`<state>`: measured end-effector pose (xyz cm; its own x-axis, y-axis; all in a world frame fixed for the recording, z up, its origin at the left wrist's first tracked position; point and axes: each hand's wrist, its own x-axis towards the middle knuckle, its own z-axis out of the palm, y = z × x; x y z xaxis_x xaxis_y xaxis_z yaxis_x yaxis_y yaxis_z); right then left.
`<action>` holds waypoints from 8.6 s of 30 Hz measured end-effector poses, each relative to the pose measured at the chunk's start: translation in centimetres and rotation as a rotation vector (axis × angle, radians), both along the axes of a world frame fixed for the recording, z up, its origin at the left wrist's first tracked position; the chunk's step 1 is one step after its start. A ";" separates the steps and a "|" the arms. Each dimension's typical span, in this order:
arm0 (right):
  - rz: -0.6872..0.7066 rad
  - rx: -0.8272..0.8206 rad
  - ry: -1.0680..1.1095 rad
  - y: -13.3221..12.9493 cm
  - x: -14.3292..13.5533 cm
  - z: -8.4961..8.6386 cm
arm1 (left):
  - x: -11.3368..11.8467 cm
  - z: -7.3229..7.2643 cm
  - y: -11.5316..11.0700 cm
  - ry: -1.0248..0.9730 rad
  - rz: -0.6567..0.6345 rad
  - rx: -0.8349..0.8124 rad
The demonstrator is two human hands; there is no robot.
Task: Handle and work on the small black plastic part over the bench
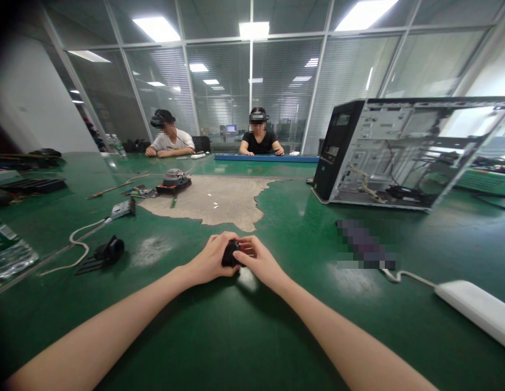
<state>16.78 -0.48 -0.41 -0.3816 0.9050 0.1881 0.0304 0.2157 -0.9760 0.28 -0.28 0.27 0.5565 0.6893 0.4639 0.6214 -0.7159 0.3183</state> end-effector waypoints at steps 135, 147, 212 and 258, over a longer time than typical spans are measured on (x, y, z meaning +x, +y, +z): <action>0.056 0.048 0.036 -0.4 0.3 0.1 | -0.1 -0.1 0.0 0.008 -0.002 -0.014; 0.085 0.026 0.037 -0.5 0.3 0.2 | -0.1 -0.2 0.2 0.010 -0.002 -0.010; 0.014 0.014 -0.008 -0.7 -0.3 0.4 | 0.0 0.3 -0.5 0.104 0.099 0.116; 0.018 0.059 -0.047 -0.5 -0.3 0.1 | 0.0 0.1 -0.5 0.014 0.116 -0.045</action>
